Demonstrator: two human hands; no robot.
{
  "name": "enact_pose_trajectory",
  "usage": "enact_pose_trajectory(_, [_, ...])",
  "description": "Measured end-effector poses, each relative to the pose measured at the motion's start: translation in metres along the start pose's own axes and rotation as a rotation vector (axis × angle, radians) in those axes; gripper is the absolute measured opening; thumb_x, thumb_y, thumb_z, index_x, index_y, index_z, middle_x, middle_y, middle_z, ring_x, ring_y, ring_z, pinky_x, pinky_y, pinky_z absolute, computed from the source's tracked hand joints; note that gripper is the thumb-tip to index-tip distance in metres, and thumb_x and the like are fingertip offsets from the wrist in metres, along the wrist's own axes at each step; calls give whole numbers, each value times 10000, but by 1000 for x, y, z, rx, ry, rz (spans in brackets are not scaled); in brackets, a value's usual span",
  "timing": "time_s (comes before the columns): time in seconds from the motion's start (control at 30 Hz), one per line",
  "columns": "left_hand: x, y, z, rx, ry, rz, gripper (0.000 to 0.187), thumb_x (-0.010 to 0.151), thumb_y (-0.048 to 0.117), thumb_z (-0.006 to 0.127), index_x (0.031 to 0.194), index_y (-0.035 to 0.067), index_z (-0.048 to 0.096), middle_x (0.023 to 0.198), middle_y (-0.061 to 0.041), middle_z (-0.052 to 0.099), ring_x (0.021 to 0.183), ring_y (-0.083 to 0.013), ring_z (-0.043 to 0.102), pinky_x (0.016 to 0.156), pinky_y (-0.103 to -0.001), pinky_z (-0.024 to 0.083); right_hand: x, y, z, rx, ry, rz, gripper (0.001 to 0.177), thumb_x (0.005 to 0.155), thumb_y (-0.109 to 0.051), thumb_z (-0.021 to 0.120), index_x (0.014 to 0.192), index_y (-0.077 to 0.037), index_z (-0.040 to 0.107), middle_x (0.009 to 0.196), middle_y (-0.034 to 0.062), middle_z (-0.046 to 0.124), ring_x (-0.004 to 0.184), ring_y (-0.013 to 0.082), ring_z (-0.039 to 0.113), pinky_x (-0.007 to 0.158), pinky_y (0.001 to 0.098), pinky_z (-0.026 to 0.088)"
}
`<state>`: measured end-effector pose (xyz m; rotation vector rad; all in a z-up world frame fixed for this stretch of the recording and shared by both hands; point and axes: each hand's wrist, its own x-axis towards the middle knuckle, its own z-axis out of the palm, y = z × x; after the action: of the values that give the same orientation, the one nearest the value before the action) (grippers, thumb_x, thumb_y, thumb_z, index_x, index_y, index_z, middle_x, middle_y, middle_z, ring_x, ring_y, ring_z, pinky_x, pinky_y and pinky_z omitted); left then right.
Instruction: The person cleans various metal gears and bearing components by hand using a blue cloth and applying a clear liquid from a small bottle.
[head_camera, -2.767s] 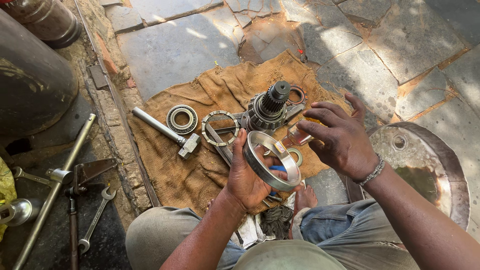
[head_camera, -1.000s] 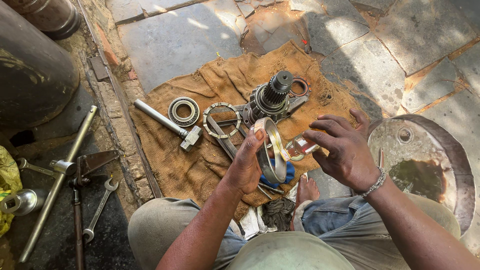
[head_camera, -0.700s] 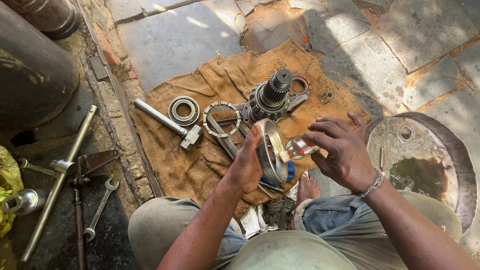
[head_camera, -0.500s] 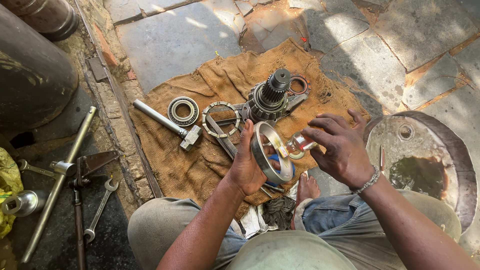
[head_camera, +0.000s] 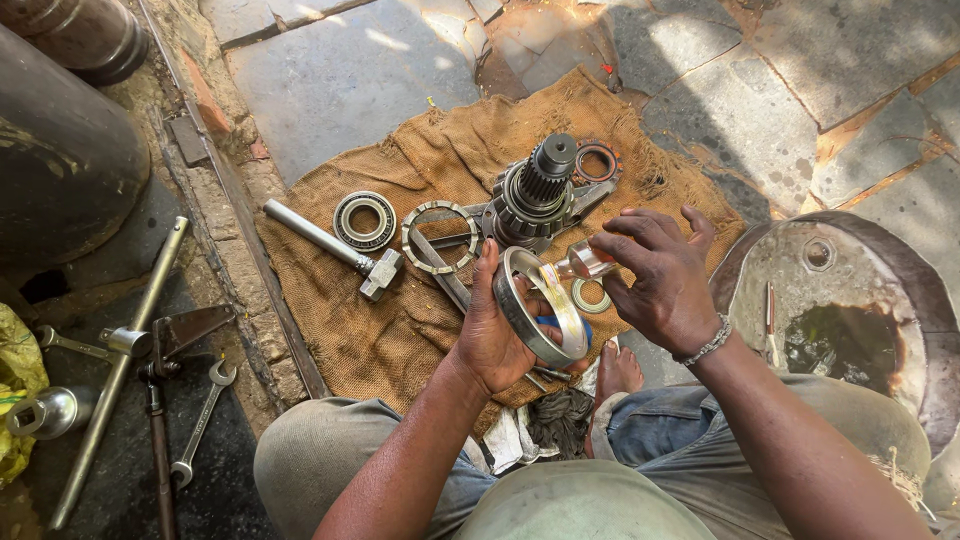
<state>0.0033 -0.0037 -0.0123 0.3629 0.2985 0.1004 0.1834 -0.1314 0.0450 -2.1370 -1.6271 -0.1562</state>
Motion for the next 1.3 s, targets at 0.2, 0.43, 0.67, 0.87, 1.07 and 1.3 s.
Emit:
enact_pose_trajectory(0.2, [0,3,5,6,34,11,1107,793,927,440,1462,46,460,1214,-268,614,961,-369,735,800,-626,612,-17,16,34,244,148,132,461,736,-149,841,1177,-132,706,1200,91,698,1201,262,643,1042,420,470])
enact_pose_trajectory(0.43, [1,10,5,65,224,27,1070,715,901,486,1339,32,489,1196,-233,597,1018,-342,713,789,-650,626,-59,65,149,599,196,574,362,832,-206,843,1129,-77,680,1052,93,762,935,198,724,852,326,571])
enact_pose_trajectory(0.67, [5,11,-16,101,311,116,961,829,860,521,1319,34,502,1142,-158,576,943,-232,664,704,-404,615,-85,83,244,414,-137,782,428,764,-243,872,1097,-56,677,967,157,753,884,269,738,788,399,580])
enact_pose_trajectory(0.87, [5,2,-37,125,363,106,820,897,772,535,1302,58,532,1141,-94,575,920,-183,647,664,-319,596,-88,66,291,473,-75,665,382,814,-264,856,1045,-30,661,973,178,732,857,320,735,770,417,576])
enact_pose_trajectory(1.07, [12,0,-37,149,362,74,796,901,743,519,1288,47,532,1104,-85,563,929,-177,663,719,-381,645,-91,69,290,443,-194,567,461,763,-135,805,1170,-29,614,1100,220,717,1021,396,688,885,459,554])
enact_pose_trajectory(1.3, [13,-6,-47,193,261,104,723,967,729,527,1268,74,578,1024,-82,630,866,-168,656,674,-327,598,-106,94,264,327,-156,589,713,696,-44,742,1376,3,531,1190,275,671,1043,449,666,905,488,526])
